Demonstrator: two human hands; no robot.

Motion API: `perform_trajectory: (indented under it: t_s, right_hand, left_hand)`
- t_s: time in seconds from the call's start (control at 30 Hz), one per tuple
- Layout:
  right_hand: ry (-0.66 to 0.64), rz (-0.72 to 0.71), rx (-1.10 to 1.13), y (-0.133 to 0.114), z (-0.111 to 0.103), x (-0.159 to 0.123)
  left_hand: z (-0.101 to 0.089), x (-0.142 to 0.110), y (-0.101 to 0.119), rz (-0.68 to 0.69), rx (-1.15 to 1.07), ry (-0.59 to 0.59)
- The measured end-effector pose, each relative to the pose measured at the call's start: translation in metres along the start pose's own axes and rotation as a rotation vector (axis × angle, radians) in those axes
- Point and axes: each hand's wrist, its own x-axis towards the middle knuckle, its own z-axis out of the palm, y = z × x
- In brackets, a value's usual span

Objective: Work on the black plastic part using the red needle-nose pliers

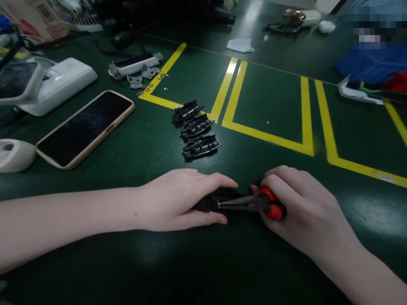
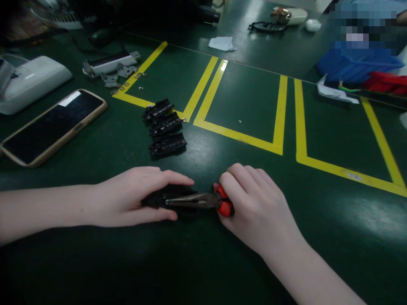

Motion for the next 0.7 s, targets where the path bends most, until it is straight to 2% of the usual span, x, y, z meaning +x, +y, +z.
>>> perform_trajectory:
  t_s: [0.37,0.7]
  right_hand:
    - [0.036,-0.019,-0.048,0.0015,0.0017,-0.0022]
    - [-0.013,-0.005,-0.032,0.0027,-0.0004,0.0000]
  left_hand:
    - [0.0000,-0.0006,-0.0003,0.059,0.082,-0.002]
    - [-0.0011,0.0009,0.0015,0.068,0.157,-0.020]
